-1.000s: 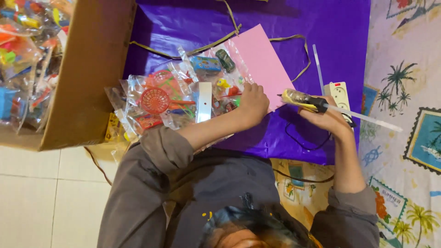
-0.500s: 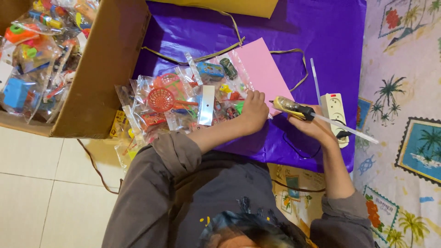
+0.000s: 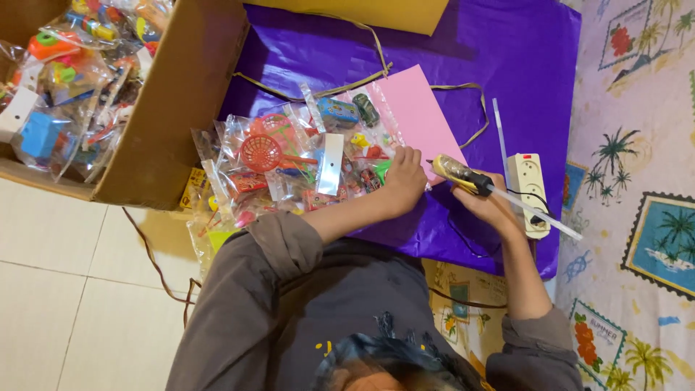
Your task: The person uses a glue gun to apply adhesive to small toy cars and animal figurines, then attaches them to a pink card. They handle multiple toy items, some from plastic bags, and position them on the card one by one.
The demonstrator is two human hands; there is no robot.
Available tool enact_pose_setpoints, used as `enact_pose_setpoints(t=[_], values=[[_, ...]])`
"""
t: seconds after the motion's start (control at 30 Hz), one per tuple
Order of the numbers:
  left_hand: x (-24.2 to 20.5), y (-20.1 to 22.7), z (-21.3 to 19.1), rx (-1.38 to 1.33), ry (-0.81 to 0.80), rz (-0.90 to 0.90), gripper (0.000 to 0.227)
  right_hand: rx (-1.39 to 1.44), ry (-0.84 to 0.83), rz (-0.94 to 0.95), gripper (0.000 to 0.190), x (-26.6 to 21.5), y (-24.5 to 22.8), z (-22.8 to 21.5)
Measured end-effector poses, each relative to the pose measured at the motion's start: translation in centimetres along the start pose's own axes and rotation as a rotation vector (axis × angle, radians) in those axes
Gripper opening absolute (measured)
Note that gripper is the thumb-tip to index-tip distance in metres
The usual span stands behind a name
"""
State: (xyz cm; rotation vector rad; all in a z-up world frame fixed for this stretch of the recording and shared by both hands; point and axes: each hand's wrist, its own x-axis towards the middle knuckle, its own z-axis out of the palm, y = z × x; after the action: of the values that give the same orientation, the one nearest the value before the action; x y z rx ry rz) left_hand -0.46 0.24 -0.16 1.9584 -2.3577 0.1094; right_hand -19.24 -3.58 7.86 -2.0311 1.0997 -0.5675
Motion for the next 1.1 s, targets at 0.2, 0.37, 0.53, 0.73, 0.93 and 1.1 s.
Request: enact_pose_setpoints(t=[0.2, 0.37, 0.53, 0.73, 0.93, 1.1], values=[[-0.2, -0.2, -3.2, -0.077, -0.112, 0.019, 0.026, 0.035, 0.022, 0.016, 0.010, -0.3, 0.2, 1.1], [0.1, -1.3, -1.9, -0.159, -0.141, 0.017, 0.031, 0.036, 0.079, 0.049, 0.013, -1.0, 0.9, 1.2], [-0.4, -1.0, -1.2, -0.159, -0.157, -0.009, 0.032, 0.021, 0.152, 0.100, 0.012, -1.7, 1.9, 0.6], [-0.7, -0.7, 0.1, -0.133, -0.025, -0.007, 0.033, -0.037, 0.201, 0.165, 0.009, -1.7, 6.8, 0.7], [-1.3, 0.4, 2.2, -0.050, 0.024, -0.009, 0.038, -0.008, 0.075, 0.237, 0.018, -2.5, 4.7, 0.3], [-1.1, 0.8, 1.4, 0.067, -0.025, -0.013, 0.040, 0.123, 0.174, 0.147, 0.010, -2.1, 6.5, 2.0]])
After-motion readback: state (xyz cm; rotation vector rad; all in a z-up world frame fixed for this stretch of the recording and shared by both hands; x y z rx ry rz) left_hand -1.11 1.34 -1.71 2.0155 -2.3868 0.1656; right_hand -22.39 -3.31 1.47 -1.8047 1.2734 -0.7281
